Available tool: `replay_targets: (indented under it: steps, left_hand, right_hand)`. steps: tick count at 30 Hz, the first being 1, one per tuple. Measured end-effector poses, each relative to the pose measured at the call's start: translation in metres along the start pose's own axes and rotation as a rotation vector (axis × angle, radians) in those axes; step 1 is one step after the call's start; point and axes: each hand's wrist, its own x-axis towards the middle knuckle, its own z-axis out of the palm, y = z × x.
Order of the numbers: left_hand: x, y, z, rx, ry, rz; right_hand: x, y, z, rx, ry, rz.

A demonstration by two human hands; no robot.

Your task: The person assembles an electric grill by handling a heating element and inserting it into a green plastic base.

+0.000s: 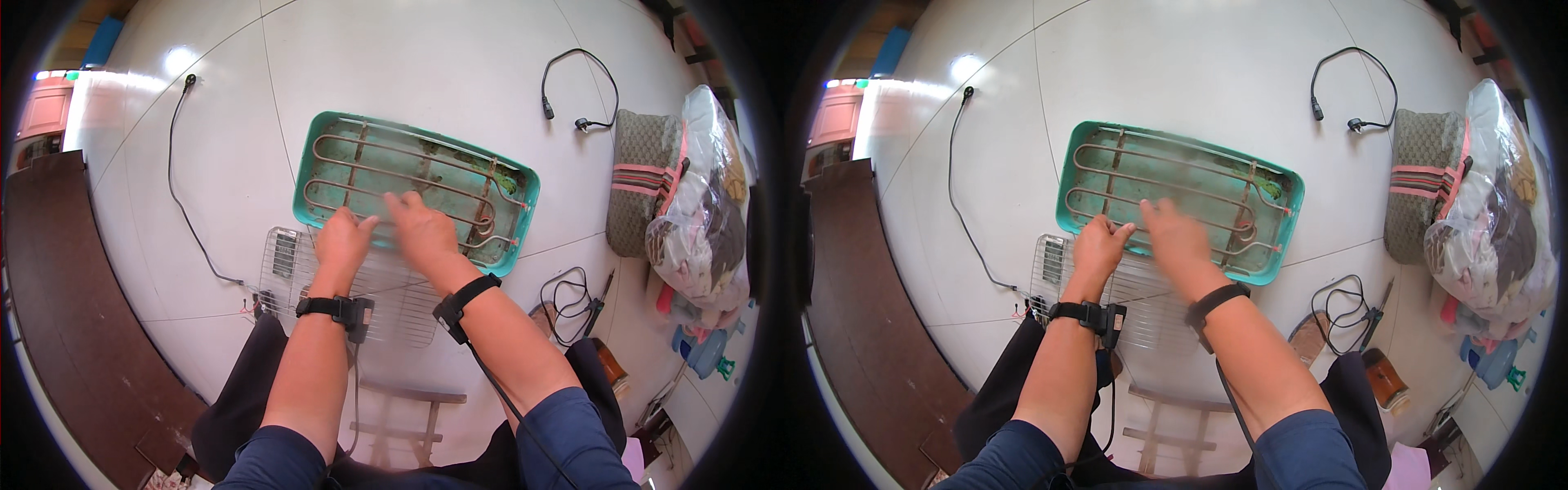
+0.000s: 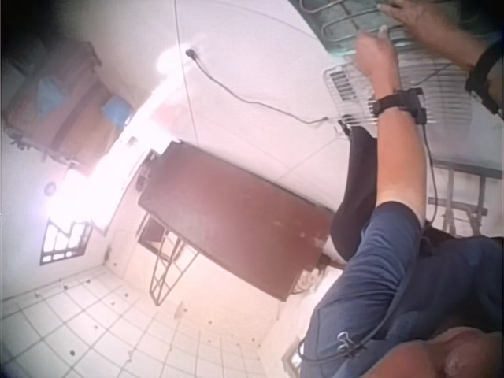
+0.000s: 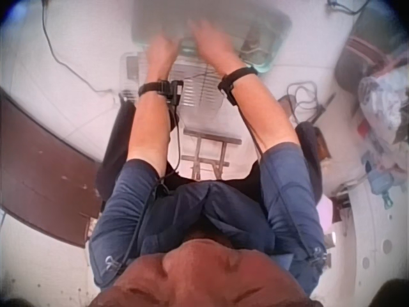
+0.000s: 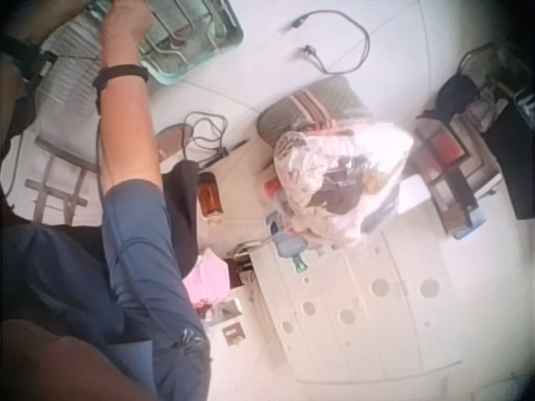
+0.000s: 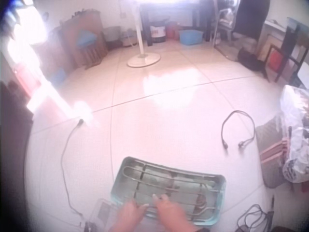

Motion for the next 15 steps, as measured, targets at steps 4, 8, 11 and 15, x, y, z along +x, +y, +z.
replay_targets:
  steps: [4,8,11,15]
  left_hand:
    - [0.0032,-0.0025,0.0017,-0.009,0.009,0.017]
    - [0.0011,-0.0019,0.0025,-0.036,0.005,0.002]
    - [0.0024,-0.0023,0.0035,-0.021,0.012,0.013]
    - [0.0028,-0.0048,0.0034,-0.026,0.022,0.016]
  right_hand:
    - [0.0032,0.0032,0.0039,0.004,0.005,-0.007]
    - [0.0024,0.006,0.0029,0.066,0.018,-0.032]
    - [0.0031,0.0078,0.0041,0.103,0.02,-0.037]
    - [0.0041,0.0038,0.0021,0.103,-0.006,-0.021]
